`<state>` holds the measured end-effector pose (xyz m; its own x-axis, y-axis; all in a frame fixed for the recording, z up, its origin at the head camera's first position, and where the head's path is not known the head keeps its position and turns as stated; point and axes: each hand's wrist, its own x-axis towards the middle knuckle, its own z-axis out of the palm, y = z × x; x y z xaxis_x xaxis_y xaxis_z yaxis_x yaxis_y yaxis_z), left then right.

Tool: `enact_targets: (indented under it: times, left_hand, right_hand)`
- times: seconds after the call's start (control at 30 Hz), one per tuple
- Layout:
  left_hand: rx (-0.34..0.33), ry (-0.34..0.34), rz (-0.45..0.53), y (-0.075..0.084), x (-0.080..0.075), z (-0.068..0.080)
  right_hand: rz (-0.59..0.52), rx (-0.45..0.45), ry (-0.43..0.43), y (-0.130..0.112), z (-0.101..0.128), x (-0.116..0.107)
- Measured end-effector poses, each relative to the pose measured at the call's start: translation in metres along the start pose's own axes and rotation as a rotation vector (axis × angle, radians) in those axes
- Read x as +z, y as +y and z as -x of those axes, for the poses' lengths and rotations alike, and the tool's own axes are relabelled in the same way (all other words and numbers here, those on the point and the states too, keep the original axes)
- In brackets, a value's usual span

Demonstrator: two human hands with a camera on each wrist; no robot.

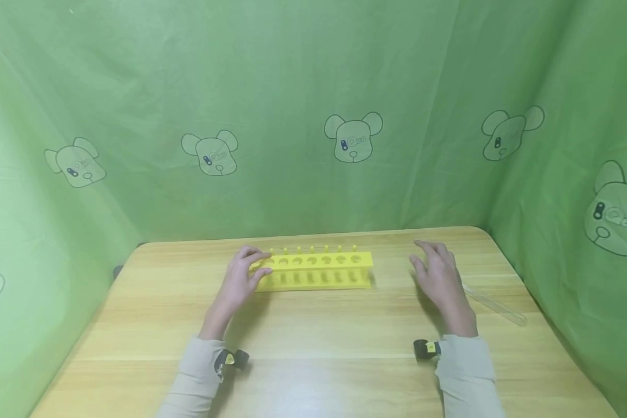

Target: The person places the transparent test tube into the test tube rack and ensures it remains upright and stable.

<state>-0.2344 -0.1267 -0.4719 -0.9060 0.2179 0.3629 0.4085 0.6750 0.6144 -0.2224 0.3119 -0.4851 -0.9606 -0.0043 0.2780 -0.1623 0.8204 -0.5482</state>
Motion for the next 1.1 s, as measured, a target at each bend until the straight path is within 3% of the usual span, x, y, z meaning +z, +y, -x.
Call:
enact_targets:
  times: [1.1]
  left_hand:
    - [0.018, 0.013, 0.001, 0.000, 0.000, 0.000]
  right_hand:
    - [0.011, 0.050, -0.022, 0.017, 0.004, 0.000]
